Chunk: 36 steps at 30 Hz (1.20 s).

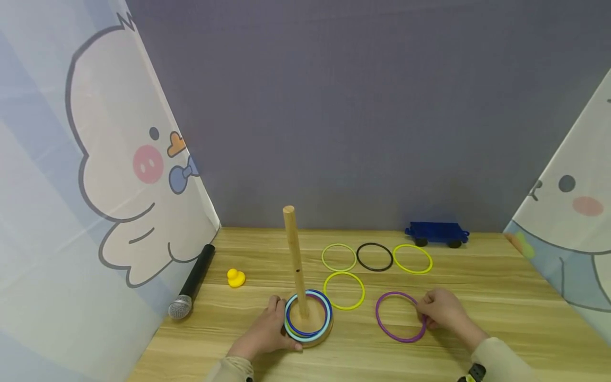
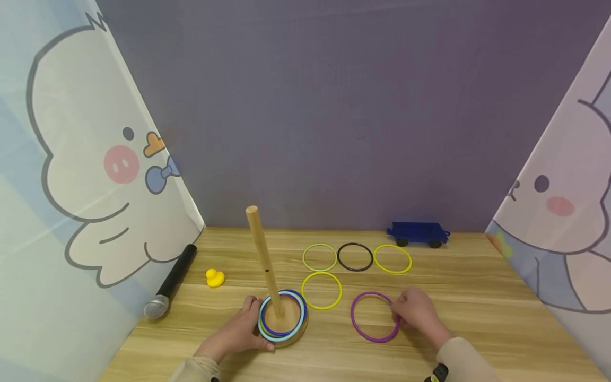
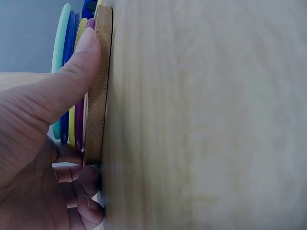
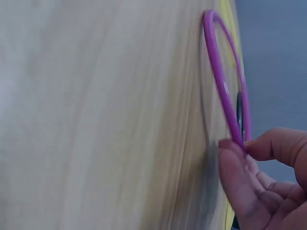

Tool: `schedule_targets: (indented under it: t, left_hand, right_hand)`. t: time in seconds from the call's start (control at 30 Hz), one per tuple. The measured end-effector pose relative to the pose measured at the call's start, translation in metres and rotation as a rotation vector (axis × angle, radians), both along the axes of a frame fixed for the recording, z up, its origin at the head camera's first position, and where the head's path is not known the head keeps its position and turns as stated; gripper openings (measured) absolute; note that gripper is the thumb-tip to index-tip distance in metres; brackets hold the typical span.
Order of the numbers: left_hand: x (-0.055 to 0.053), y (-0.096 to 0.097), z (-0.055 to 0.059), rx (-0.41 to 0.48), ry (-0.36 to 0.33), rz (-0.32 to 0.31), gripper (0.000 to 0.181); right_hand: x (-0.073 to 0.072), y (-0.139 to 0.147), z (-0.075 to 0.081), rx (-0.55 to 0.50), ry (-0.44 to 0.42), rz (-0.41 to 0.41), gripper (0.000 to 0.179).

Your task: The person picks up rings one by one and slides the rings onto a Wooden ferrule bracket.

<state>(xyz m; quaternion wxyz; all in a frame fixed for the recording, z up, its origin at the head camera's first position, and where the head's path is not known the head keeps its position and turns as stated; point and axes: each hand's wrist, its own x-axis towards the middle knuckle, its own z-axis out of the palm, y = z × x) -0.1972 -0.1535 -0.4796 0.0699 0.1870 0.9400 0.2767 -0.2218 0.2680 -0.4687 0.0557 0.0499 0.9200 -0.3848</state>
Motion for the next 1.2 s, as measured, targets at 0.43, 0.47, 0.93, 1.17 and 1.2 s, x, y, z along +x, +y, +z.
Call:
schedule_targets:
  t: [0.43, 0.47, 0.93, 1.17, 1.2]
  left_hand:
    - [0.0, -0.001, 0.0, -0.003, 0.014, 0.002, 0.11]
    - [0.0, -0.001, 0.0, -0.004, 0.014, 0.002, 0.11]
    - [-0.001, -0.001, -0.003, -0.013, 0.013, -0.001, 0.112]
    - [-0.001, -0.001, -0.003, -0.02, 0.014, -0.002, 0.111]
    - [-0.001, -0.001, -0.002, -0.019, 0.012, -0.001, 0.111]
  right_hand:
    - [0.008, -0.007, 0.048, -0.54, 0.001, 0.245, 0.035]
    - [0.009, -0.011, 0.053, -0.559, 0.004, 0.254, 0.036]
    - [0.023, -0.064, 0.121, -0.718, 0.049, 0.339, 0.032]
    - [0.026, -0.087, 0.148, -0.739, 0.104, 0.363, 0.035]
    - [0.026, -0.091, 0.152, -0.741, 0.115, 0.36, 0.036]
